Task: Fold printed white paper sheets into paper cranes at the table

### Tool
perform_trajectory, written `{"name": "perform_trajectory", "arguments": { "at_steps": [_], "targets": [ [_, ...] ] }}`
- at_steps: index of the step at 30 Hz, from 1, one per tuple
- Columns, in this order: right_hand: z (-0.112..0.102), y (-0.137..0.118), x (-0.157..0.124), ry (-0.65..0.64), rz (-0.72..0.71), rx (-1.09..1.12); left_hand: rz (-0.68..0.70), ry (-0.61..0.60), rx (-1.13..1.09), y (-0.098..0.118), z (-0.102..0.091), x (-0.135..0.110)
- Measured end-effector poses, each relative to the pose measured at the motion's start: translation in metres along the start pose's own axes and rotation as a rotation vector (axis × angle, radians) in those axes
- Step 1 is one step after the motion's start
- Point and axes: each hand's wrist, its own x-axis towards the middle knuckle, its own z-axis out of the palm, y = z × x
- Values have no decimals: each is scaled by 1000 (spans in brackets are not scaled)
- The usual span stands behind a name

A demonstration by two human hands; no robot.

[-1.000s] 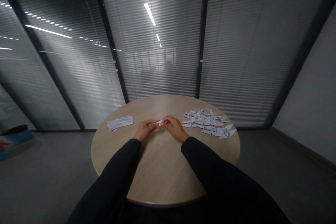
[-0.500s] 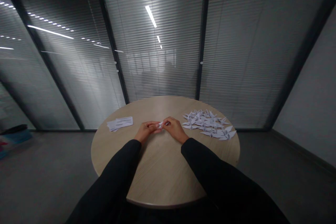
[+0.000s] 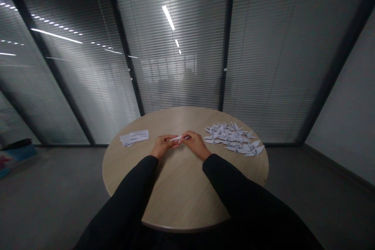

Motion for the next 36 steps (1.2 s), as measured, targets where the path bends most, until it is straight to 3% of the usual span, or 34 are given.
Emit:
{"name": "perform_trajectory", "arguments": {
  "at_steps": [3,6,10,18,29,36],
  "targets": [
    [-1,3,1,18,50,163,-4,30,-28,-1,-2,2],
    [1,4,2,11,196,391,-5,65,-45,-3,-4,5],
    [4,3,0,-70,292,491,8,74,-34,-3,-5,6],
    [-2,1,0,-70,244,356,10,51,23,-2,-2,4],
    [-2,-2,1,-14,272,384,72,30,86,-2,-2,4],
    [-2,-1,3,-37,227,335,179,8,280,-3,-2,4]
  ]
}}
